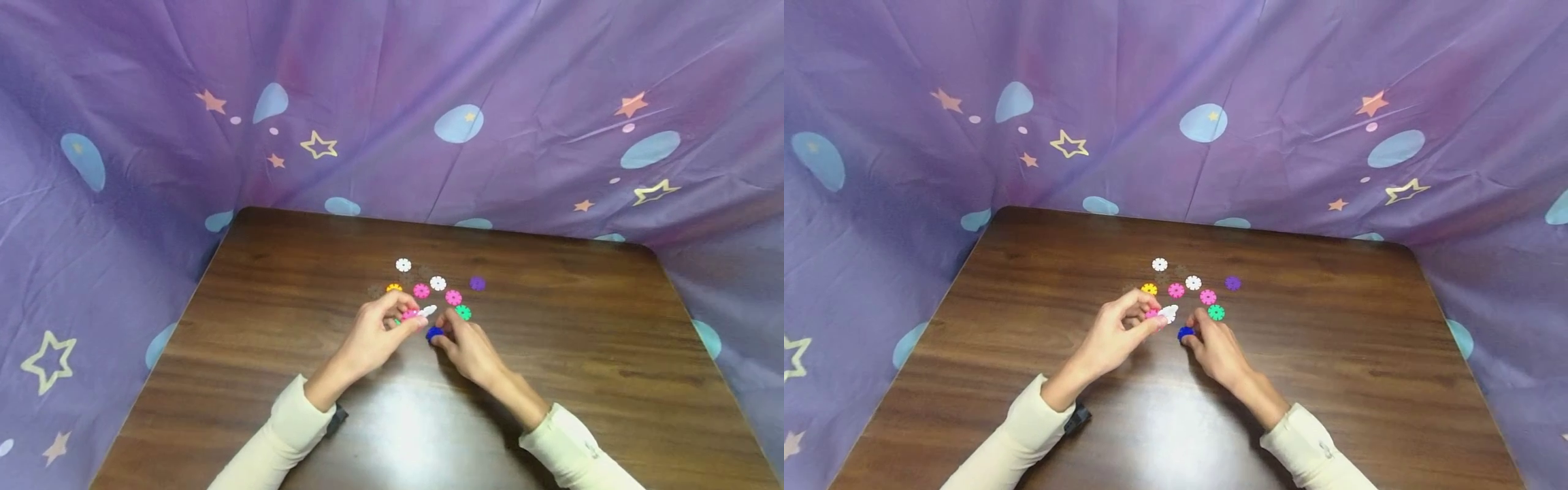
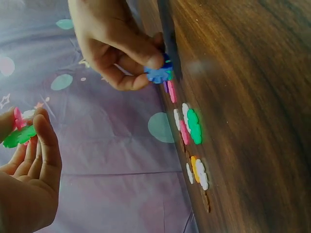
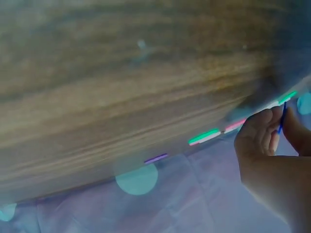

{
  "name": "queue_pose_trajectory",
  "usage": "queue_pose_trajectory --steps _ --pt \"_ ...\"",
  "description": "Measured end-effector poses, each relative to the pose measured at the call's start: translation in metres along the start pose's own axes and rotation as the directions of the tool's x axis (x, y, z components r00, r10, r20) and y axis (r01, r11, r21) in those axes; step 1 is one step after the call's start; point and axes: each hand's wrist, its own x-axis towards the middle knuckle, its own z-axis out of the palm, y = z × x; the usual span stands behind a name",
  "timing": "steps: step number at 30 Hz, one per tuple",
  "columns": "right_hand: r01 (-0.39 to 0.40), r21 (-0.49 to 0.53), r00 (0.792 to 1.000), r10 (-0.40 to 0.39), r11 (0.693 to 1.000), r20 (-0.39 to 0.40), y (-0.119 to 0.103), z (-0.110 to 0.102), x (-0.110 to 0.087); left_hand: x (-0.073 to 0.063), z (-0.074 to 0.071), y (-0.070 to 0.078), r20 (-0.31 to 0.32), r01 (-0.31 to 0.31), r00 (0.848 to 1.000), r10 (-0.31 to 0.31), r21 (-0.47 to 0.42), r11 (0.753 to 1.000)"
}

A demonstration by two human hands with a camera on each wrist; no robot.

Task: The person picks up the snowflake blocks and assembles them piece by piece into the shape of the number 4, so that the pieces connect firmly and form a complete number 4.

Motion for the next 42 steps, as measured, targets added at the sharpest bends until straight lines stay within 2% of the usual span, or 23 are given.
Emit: queue_pose_trajectory --steps 8,16,23,28,36,42 --pt "0.042 0.01 0.993 -0.04 0.999 -0.108 -0.009 -0.017 -0.005 -0.002 0.002 -0.004 0.008 -0.017 1.0 0.017 0.054 0.998" --pt "0.086 0.028 0.97 -0.077 0.996 -0.232 -0.024 -0.036 -0.006 -0.001 0.002 -0.004 -0.018 -0.091 0.996 0.092 0.053 0.994" --pt "0.094 0.068 0.959 -0.072 0.993 -0.275 -0.038 -0.048 -0.009 0.0 0.002 -0.003 -0.017 -0.107 0.994 0.108 0.044 0.993" --pt "0.095 0.072 0.954 -0.071 0.993 -0.292 -0.043 -0.05 -0.012 -0.001 0.003 -0.005 -0.019 -0.1 0.995 0.102 0.079 0.992" --pt "0.128 0.045 0.922 -0.102 0.991 -0.374 -0.049 -0.054 -0.015 -0.002 0.004 -0.003 -0.019 -0.115 0.993 0.119 0.154 0.981" --pt "0.153 0.018 0.893 -0.131 0.988 -0.431 -0.052 -0.063 -0.016 -0.001 0.006 -0.001 -0.02 -0.144 0.989 0.149 0.156 0.977"
